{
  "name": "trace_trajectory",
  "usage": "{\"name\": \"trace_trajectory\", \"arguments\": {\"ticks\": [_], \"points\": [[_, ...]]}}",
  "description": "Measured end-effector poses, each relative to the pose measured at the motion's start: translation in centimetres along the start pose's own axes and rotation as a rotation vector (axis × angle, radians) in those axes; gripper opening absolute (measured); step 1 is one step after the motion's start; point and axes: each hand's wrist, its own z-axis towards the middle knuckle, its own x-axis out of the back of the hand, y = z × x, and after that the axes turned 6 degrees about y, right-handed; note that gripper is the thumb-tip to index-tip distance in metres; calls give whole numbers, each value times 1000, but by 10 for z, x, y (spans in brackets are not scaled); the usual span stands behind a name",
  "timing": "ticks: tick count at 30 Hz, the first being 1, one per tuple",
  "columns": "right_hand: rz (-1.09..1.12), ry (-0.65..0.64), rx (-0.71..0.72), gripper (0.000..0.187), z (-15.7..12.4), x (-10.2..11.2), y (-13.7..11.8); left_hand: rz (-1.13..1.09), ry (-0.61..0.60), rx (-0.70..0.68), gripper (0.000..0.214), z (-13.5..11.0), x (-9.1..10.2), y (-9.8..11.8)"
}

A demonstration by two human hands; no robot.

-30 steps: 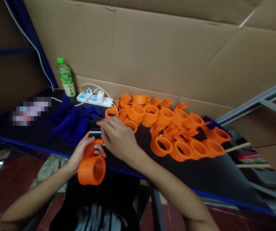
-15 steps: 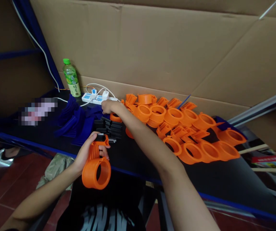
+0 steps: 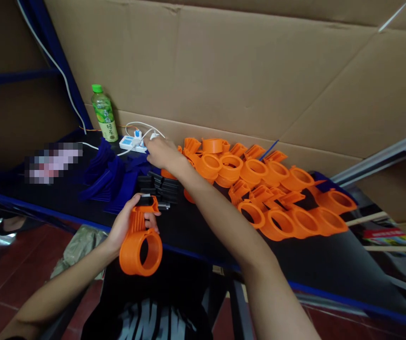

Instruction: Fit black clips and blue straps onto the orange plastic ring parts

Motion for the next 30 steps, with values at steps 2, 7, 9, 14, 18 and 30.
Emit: {"name": "trace_trajectory", "arguments": {"ticks": [2, 7, 9, 14, 18, 30], "points": [[106, 115, 71, 48, -19, 13, -8, 7, 5, -3, 49, -1, 0, 0], [525, 240, 84, 37, -85, 36, -24, -1, 22, -47, 51, -3, -2, -2], [661, 222, 9, 34, -112, 36, -27, -7, 19, -83, 52, -3, -3, -3], [930, 166, -205, 35, -155, 16, -28, -43, 14, -76, 55, -1, -3, -5], [987, 209, -276, 36, -165, -2, -31, -65, 6, -61, 50, 3, -7, -7], [424, 361, 10, 43, -181, -16, -49, -140, 75, -161, 40, 8, -9, -11]]}}
